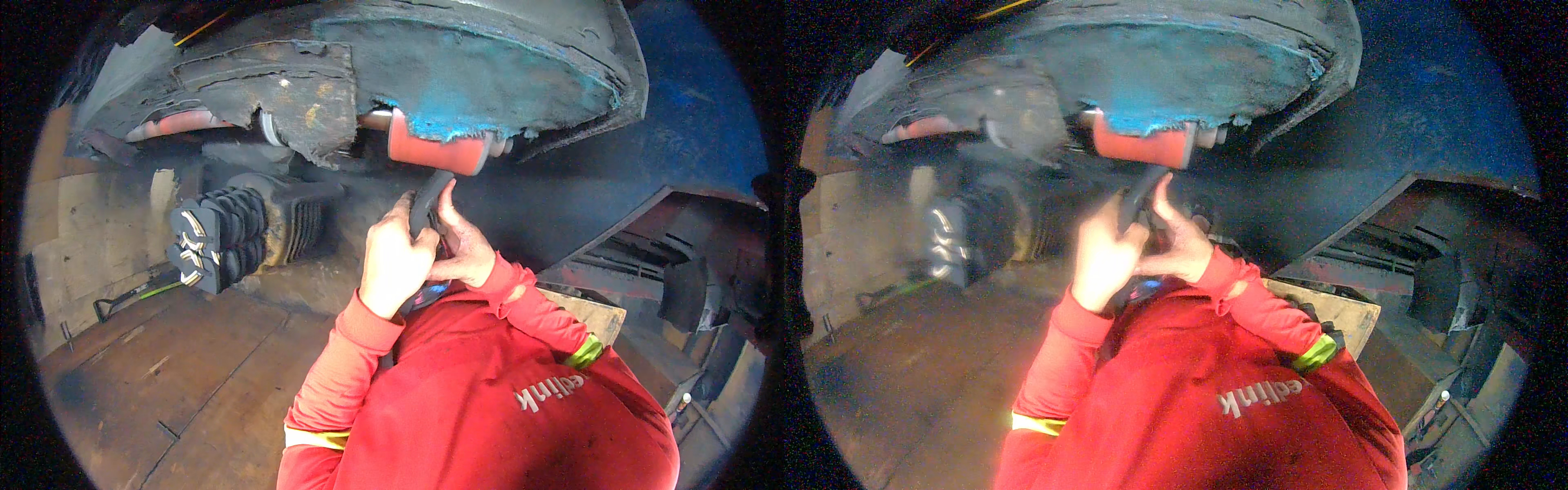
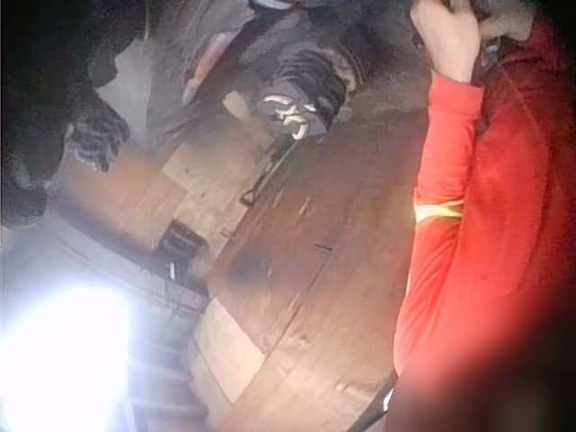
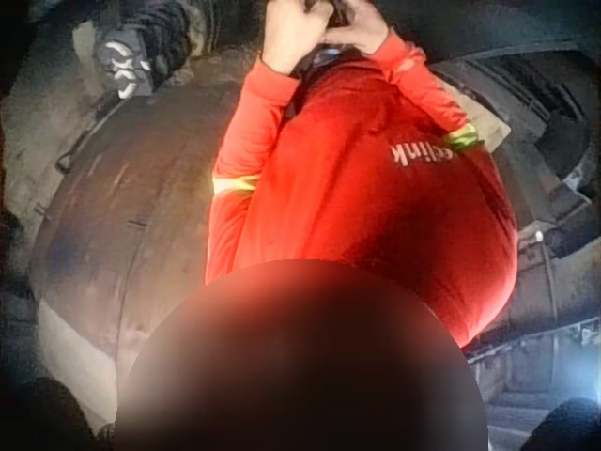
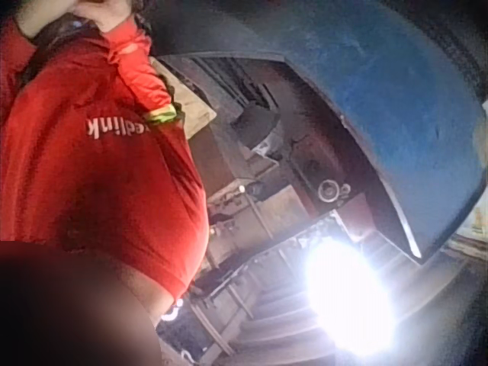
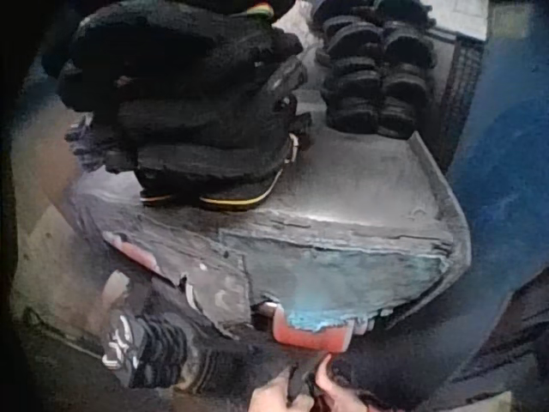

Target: The person repeatedly presses the soles of sandals against a rotating grinding wheel to smooth or shape them. They handle the sandals one at a time, rotating them to grind different areas, and occasionally stack finished sandals on a nearby surface.

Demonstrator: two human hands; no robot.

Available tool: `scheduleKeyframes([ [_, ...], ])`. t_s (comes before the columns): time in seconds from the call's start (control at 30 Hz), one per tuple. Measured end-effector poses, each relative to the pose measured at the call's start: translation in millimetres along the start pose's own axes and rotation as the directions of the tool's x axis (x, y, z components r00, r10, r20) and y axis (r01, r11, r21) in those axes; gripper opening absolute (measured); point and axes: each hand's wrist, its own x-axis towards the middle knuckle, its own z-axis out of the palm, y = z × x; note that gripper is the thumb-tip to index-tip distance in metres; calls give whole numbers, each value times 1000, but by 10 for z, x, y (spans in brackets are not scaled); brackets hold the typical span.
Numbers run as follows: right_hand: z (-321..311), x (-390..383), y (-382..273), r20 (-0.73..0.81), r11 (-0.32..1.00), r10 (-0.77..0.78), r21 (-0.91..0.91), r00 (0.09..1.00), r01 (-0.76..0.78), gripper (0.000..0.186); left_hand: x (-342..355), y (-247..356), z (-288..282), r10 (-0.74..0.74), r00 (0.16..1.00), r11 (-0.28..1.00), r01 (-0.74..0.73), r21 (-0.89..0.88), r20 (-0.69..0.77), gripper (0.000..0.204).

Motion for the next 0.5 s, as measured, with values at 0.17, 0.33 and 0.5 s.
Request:
scheduleKeyframes([
  [0.17, -30, 18, 45, -1, 999, -39, -5, 999, 39, 141, 35, 41, 26, 42, 999, 999, -42, -31, -19, 48],
  [0.33, -188, 135, -12, -43, 986, 100, 140, 994, -93, 132, 244, -16, 177, -63, 995, 998, 64, -7, 82, 42],
  [0.5, -77, 30, 66, 26, 993, -59, -102, 998, 61, 135, -14, -139, 89, -136, 987, 986, 143, -86, 80, 51],
])
